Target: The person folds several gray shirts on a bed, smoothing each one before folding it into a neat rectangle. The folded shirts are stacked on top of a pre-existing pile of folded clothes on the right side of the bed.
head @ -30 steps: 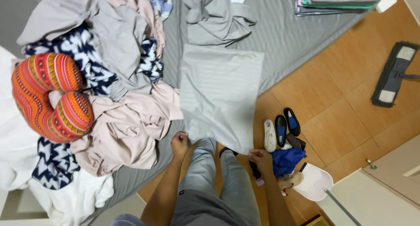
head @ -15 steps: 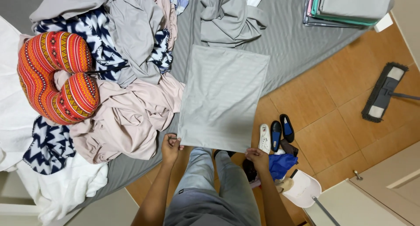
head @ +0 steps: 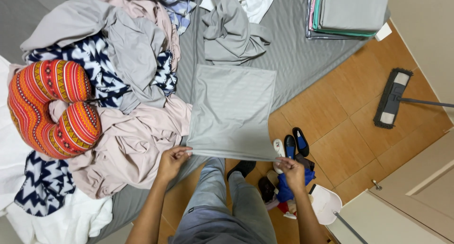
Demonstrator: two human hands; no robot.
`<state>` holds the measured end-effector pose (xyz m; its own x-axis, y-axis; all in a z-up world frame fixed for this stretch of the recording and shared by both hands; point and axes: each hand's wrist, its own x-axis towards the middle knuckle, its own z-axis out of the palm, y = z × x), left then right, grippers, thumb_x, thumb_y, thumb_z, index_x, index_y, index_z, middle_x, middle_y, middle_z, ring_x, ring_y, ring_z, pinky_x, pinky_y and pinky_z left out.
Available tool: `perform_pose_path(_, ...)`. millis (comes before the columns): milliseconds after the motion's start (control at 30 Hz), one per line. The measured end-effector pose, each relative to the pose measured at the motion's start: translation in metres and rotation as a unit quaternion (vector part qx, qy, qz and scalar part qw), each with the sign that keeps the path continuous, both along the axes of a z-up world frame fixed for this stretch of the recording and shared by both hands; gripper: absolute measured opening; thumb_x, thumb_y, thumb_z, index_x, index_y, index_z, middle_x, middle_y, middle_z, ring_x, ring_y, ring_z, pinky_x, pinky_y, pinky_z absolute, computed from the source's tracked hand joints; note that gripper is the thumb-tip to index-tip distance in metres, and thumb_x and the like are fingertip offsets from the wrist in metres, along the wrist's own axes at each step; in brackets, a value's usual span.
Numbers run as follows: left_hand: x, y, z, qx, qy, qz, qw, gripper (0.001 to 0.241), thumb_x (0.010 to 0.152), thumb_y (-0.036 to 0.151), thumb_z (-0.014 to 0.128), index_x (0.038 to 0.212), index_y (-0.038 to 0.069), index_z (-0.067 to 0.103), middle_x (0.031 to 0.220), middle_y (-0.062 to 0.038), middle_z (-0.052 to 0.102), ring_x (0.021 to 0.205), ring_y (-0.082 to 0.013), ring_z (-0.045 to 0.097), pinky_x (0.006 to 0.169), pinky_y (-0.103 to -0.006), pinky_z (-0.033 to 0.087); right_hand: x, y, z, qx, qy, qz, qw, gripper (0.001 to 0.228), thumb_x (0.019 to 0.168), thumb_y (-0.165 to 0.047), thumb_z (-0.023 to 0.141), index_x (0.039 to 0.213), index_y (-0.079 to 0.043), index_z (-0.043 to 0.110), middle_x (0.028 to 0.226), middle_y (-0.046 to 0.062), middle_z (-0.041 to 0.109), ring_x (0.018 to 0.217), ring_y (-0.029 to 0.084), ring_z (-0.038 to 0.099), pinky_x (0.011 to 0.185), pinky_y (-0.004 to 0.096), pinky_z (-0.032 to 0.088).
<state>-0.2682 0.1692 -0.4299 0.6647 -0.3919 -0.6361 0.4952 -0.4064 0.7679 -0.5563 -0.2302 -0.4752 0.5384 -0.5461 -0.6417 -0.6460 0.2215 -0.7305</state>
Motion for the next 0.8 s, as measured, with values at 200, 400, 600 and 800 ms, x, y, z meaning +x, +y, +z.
perform_pose_path(200, 0.098, -0.086, 0.018, -0.081, -0.272, 0.003, 0.959, 0.012, 0.096, 0.009, 0.071, 0.098, -0.003, 0.072, 0.104, -0.001, 0.066, 0.085, -0.0074, 0.059, 0.073, -0.0219, 0.048, 0.125, -0.052, 0.043, -0.008, -0.161, -0.045, 0.986, 0.011, 0.093, -0.002, 0.065, 0.104, -0.001, 0.068, 0.116, -0.006, 0.073, 0.104, 0.003, 0.064, 0.092, 0.019, 0.049)
perform_pose_path(400, 0.154, -0.167, -0.056, 0.003, -0.243, 0.16, 0.957, 0.025, 0.111, 0.019, 0.06, 0.097, -0.001, 0.059, 0.079, -0.013, 0.057, 0.073, -0.0177, 0.048, 0.066, -0.0339, 0.041, 0.228, -0.071, -0.006, -0.058, -0.183, -0.141, 0.971, 0.011, 0.102, -0.012, 0.066, 0.108, -0.007, 0.059, 0.086, -0.005, 0.062, 0.079, 0.004, 0.053, 0.072, 0.021, 0.044)
perform_pose_path(600, 0.211, -0.222, -0.083, 0.163, -0.351, 0.132, 0.913, 0.026, 0.109, 0.029, 0.05, 0.101, 0.005, 0.056, 0.086, -0.023, 0.071, 0.08, -0.0472, 0.066, 0.068, -0.0538, 0.047, 0.284, -0.082, -0.082, -0.223, -0.133, -0.135, 0.956, 0.012, 0.109, -0.014, 0.062, 0.107, -0.005, 0.054, 0.073, -0.006, 0.042, 0.067, 0.008, 0.034, 0.059, 0.028, 0.031)
perform_pose_path(800, 0.237, -0.23, -0.127, 0.293, -0.316, 0.017, 0.902, 0.027, 0.112, 0.035, 0.045, 0.11, 0.008, 0.049, 0.081, -0.024, 0.07, 0.078, -0.0498, 0.065, 0.071, -0.06, 0.045, 0.333, -0.084, -0.071, -0.331, -0.025, -0.066, 0.941, 0.017, 0.108, -0.019, 0.06, 0.109, -0.004, 0.053, 0.072, 0.007, 0.058, 0.062, 0.018, 0.05, 0.061, 0.037, 0.045)
